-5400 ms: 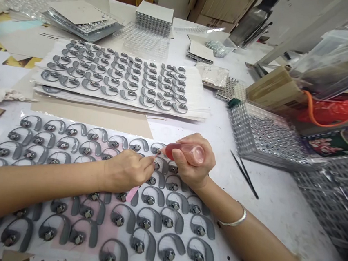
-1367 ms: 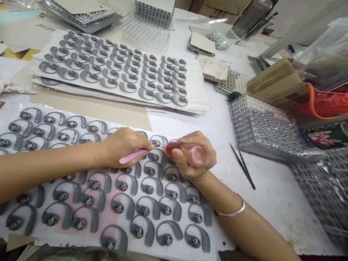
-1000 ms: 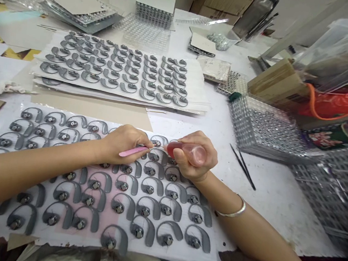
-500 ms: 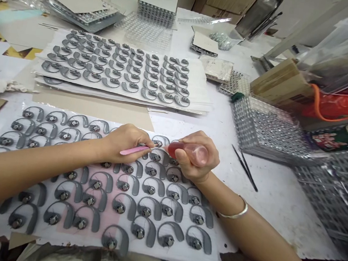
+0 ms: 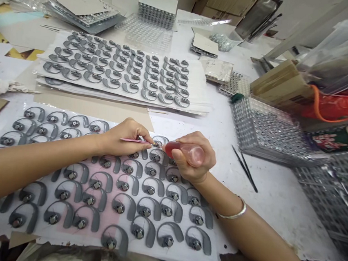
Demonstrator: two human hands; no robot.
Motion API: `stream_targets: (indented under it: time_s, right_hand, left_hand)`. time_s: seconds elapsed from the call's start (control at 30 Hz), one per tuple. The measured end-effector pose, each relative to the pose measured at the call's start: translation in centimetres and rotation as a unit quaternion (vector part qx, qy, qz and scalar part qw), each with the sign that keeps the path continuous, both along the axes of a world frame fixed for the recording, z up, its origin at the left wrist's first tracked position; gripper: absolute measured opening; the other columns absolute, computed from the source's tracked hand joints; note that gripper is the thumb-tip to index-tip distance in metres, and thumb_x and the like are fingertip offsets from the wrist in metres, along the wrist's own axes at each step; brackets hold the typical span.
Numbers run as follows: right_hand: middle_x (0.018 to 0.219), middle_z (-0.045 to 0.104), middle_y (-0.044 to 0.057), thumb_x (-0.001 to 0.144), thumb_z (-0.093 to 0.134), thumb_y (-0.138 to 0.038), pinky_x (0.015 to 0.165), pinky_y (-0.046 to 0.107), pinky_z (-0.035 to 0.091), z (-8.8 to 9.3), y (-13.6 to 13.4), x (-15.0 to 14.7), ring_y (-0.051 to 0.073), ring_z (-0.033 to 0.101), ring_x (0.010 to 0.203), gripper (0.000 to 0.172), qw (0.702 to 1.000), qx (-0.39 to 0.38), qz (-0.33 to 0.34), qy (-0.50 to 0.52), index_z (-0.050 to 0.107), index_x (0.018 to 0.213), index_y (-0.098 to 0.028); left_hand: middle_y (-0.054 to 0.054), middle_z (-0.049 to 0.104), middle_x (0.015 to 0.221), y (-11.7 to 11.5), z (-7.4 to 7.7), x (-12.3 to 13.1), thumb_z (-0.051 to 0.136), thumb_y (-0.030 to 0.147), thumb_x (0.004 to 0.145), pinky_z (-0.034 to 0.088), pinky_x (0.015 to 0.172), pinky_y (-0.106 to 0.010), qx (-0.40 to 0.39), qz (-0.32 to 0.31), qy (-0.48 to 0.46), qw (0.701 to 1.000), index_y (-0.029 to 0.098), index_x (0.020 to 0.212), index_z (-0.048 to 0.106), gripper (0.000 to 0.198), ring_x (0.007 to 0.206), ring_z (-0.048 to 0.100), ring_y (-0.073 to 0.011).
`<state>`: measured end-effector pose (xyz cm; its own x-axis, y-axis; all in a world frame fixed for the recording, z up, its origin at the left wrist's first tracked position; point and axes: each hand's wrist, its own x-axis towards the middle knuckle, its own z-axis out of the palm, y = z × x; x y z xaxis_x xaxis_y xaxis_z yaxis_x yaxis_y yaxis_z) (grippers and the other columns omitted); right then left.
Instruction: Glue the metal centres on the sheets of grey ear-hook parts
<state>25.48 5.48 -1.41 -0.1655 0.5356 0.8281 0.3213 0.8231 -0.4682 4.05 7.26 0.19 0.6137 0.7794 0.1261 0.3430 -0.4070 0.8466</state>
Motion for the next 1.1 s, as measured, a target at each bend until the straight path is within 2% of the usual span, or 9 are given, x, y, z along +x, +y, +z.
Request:
stream_targets:
  time_s: [0.33, 0.43, 0.53, 0.63, 0.73, 0.83, 0.9, 1.0, 1.1]
  right_hand:
    - [0.067, 0.060, -0.001, 0.075, 0.069, -0.026, 0.044, 0.029, 0.044, -0.3, 0.1, 0.0, 0.014, 0.055, 0.054, 0.019, 1.000, -0.023, -0.004, 0.019, 0.057, 0.089, -0.022]
    - [0.065, 0.055, -0.001, 0.079, 0.065, -0.037, 0.041, 0.029, 0.041, 1.2, 1.2, 0.8, 0.013, 0.054, 0.050, 0.017, 0.992, -0.049, -0.031, 0.113, 0.057, 0.077, -0.022]
    - [0.062, 0.050, -0.002, 0.082, 0.060, -0.045, 0.039, 0.028, 0.038, 3.5, 2.8, 2.3, 0.011, 0.053, 0.047, 0.030, 0.972, -0.105, -0.082, 0.193, 0.049, 0.064, -0.023]
    - [0.056, 0.050, -0.003, 0.086, 0.047, -0.058, 0.032, 0.026, 0.030, 4.9, 3.7, 3.6, 0.012, 0.056, 0.043, 0.036, 0.939, -0.282, -0.035, 0.192, 0.045, 0.073, -0.024]
    - [0.054, 0.059, -0.001, 0.079, 0.046, -0.068, 0.030, 0.023, 0.029, 4.9, 3.0, 3.8, 0.013, 0.054, 0.038, 0.045, 0.874, -0.437, 0.008, 0.212, 0.041, 0.079, -0.023]
    - [0.057, 0.065, 0.000, 0.072, 0.060, -0.063, 0.032, 0.020, 0.035, 4.5, 1.3, 3.0, 0.012, 0.054, 0.038, 0.046, 0.822, -0.498, 0.007, 0.275, 0.038, 0.080, -0.023]
    - [0.061, 0.067, 0.000, 0.068, 0.069, -0.055, 0.034, 0.019, 0.037, 4.3, 0.1, 2.2, 0.013, 0.058, 0.044, 0.045, 0.809, -0.506, 0.008, 0.299, 0.040, 0.081, -0.023]
    - [0.063, 0.068, 0.002, 0.067, 0.072, -0.050, 0.035, 0.019, 0.039, 3.9, -1.3, 1.0, 0.015, 0.061, 0.048, 0.043, 0.822, -0.489, -0.003, 0.292, 0.047, 0.083, -0.020]
    - [0.062, 0.065, 0.001, 0.075, 0.066, -0.049, 0.036, 0.022, 0.041, 3.0, -2.3, 0.2, 0.016, 0.062, 0.051, 0.035, 0.889, -0.391, -0.053, 0.234, 0.051, 0.085, -0.019]
  left_hand:
    - [-0.007, 0.074, 0.081, 0.1, -0.3, -0.1, 0.065, 0.021, 0.077, 0.050, 0.062, -0.020, -0.024, 0.004, -0.008, 1.000, 0.012, 0.084, 0.074, 0.015, 0.070, 0.068, -0.0152]
    - [-0.007, 0.074, 0.079, -0.1, -0.4, 0.0, 0.065, 0.020, 0.076, 0.050, 0.060, -0.019, -0.024, 0.013, -0.015, 1.000, 0.011, 0.084, 0.074, 0.015, 0.069, 0.068, -0.0151]
    - [-0.006, 0.073, 0.075, -0.4, -0.5, 0.0, 0.064, 0.019, 0.077, 0.048, 0.056, -0.018, -0.007, 0.016, -0.013, 1.000, 0.011, 0.083, 0.073, 0.014, 0.065, 0.067, -0.0137]
    - [-0.005, 0.073, 0.074, -0.9, -0.4, -0.1, 0.064, 0.019, 0.078, 0.048, 0.055, -0.017, 0.036, 0.032, 0.002, 0.999, 0.012, 0.085, 0.073, 0.014, 0.063, 0.067, -0.0131]
    - [-0.006, 0.074, 0.081, -1.9, -0.2, -0.3, 0.063, 0.020, 0.081, 0.052, 0.059, -0.019, 0.122, 0.048, 0.001, 0.991, 0.013, 0.090, 0.072, 0.015, 0.066, 0.068, -0.0137]
    - [-0.008, 0.074, 0.088, -3.2, -0.2, -0.5, 0.059, 0.015, 0.084, 0.057, 0.063, -0.021, 0.229, -0.008, -0.015, 0.973, 0.012, 0.094, 0.069, 0.015, 0.074, 0.070, -0.0143]
    - [-0.009, 0.074, 0.088, -4.1, -0.3, -0.6, 0.056, 0.011, 0.085, 0.059, 0.060, -0.020, 0.315, -0.060, -0.006, 0.947, 0.010, 0.095, 0.066, 0.014, 0.076, 0.071, -0.0144]
    - [-0.010, 0.073, 0.087, -5.0, -0.4, -0.4, 0.052, 0.007, 0.086, 0.058, 0.054, -0.020, 0.429, -0.080, 0.040, 0.899, 0.008, 0.095, 0.062, 0.014, 0.074, 0.071, -0.0146]
    - [-0.011, 0.073, 0.089, -5.4, -0.6, -0.1, 0.046, 0.005, 0.087, 0.058, 0.052, -0.020, 0.461, -0.077, 0.077, 0.881, 0.009, 0.095, 0.061, 0.017, 0.068, 0.070, -0.0135]
